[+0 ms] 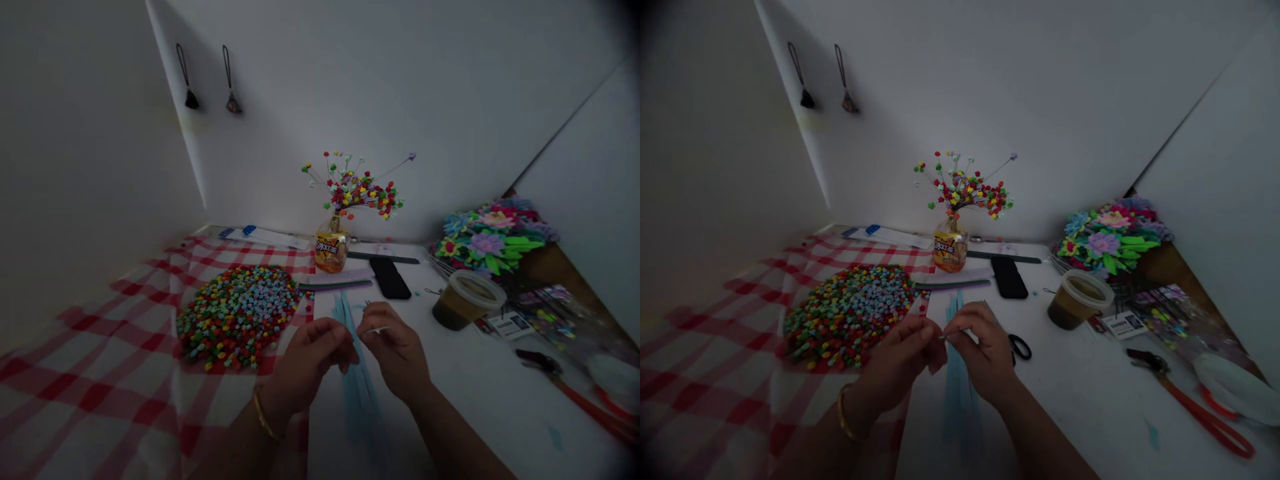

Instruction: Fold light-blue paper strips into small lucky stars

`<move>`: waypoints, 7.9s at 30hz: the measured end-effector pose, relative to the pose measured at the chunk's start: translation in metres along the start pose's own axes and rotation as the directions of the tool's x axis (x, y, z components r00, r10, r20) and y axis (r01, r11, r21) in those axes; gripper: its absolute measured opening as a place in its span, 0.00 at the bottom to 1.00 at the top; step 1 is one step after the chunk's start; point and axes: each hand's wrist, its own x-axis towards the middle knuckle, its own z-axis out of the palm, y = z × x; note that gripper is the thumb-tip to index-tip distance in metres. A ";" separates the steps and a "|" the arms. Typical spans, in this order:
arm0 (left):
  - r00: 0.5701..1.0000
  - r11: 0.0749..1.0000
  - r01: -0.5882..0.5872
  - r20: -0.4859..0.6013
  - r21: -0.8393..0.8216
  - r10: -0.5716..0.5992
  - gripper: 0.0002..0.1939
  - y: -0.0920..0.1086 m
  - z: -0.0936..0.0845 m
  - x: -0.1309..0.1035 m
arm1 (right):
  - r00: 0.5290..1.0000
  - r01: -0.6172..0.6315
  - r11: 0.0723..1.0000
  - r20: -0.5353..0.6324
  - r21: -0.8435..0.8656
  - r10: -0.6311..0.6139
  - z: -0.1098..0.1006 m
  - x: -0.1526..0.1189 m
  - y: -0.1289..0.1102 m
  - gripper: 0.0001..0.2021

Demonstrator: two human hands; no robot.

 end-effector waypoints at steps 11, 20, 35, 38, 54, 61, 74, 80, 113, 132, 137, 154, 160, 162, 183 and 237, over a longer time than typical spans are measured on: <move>0.996 0.979 0.087 0.050 -0.185 -0.079 0.07 0.007 -0.003 -0.002 | 0.980 -0.190 0.952 0.102 0.240 0.170 0.006 0.002 0.001 0.04; 0.997 0.999 -0.028 -0.072 -0.017 0.027 0.11 0.009 0.000 0.000 | 0.885 -0.465 0.812 0.217 0.352 0.412 0.005 0.001 -0.002 0.06; 0.987 0.981 -0.158 0.009 0.116 0.158 0.09 0.002 -0.007 -0.003 | 0.823 -0.568 0.706 0.317 0.423 0.472 0.005 -0.002 -0.005 0.12; 0.982 0.976 -0.186 0.055 0.113 0.181 0.07 0.003 -0.009 -0.003 | 0.795 -0.607 0.685 0.319 0.403 0.516 0.005 -0.004 -0.005 0.14; 0.989 0.982 -0.113 -0.076 0.149 0.125 0.09 0.001 -0.008 0.001 | 1.000 -0.008 0.994 -0.024 0.112 0.010 0.002 -0.005 -0.011 0.13; 0.985 0.990 -0.079 -0.141 0.116 0.095 0.10 0.000 -0.006 0.002 | 0.999 -0.027 0.994 -0.020 0.109 0.029 0.004 -0.005 -0.010 0.12; 0.993 0.992 -0.087 -0.091 -0.092 0.079 0.09 -0.002 -0.005 0.003 | 0.989 -0.083 0.980 -0.106 0.181 0.104 0.012 -0.008 -0.011 0.15; 0.995 0.985 -0.072 -0.086 -0.154 0.059 0.11 0.000 -0.002 0.003 | 0.988 0.035 0.989 -0.153 0.143 -0.013 0.011 -0.008 -0.009 0.12; 0.998 0.970 -0.050 0.031 -0.236 0.059 0.09 0.006 -0.003 0.000 | 0.958 0.279 0.930 -0.002 -0.240 -0.288 0.002 0.000 -0.027 0.10; 0.996 0.975 -0.071 0.036 -0.210 0.080 0.09 0.007 -0.002 0.001 | 0.945 0.301 0.878 -0.006 -0.373 -0.326 0.002 0.003 -0.030 0.09; 0.994 0.968 -0.102 0.019 -0.229 0.109 0.09 0.005 -0.002 0.001 | 0.931 0.329 0.841 0.000 -0.429 -0.364 0.003 0.002 -0.030 0.08; 0.991 0.977 -0.129 0.017 -0.169 0.133 0.08 0.004 -0.001 0.000 | 0.916 0.365 0.841 -0.007 -0.399 -0.400 0.004 0.003 -0.033 0.08; 0.991 0.979 -0.124 0.022 -0.161 0.129 0.09 0.004 -0.001 0.001 | 0.919 0.347 0.839 -0.026 -0.419 -0.393 0.004 0.003 -0.032 0.08; 0.991 0.978 -0.127 0.019 -0.166 0.132 0.09 0.004 -0.001 0.001 | 0.917 0.360 0.838 -0.010 -0.410 -0.399 0.005 0.003 -0.032 0.08; 0.992 0.974 -0.128 -0.003 -0.186 0.130 0.09 0.001 -0.003 0.003 | 0.929 0.323 0.824 -0.010 -0.465 -0.370 0.007 0.001 -0.025 0.08; 0.940 0.962 0.255 0.257 -0.096 -0.223 0.11 -0.003 -0.008 0.001 | 0.809 -0.562 0.776 0.387 0.287 0.443 -0.015 0.002 -0.006 0.19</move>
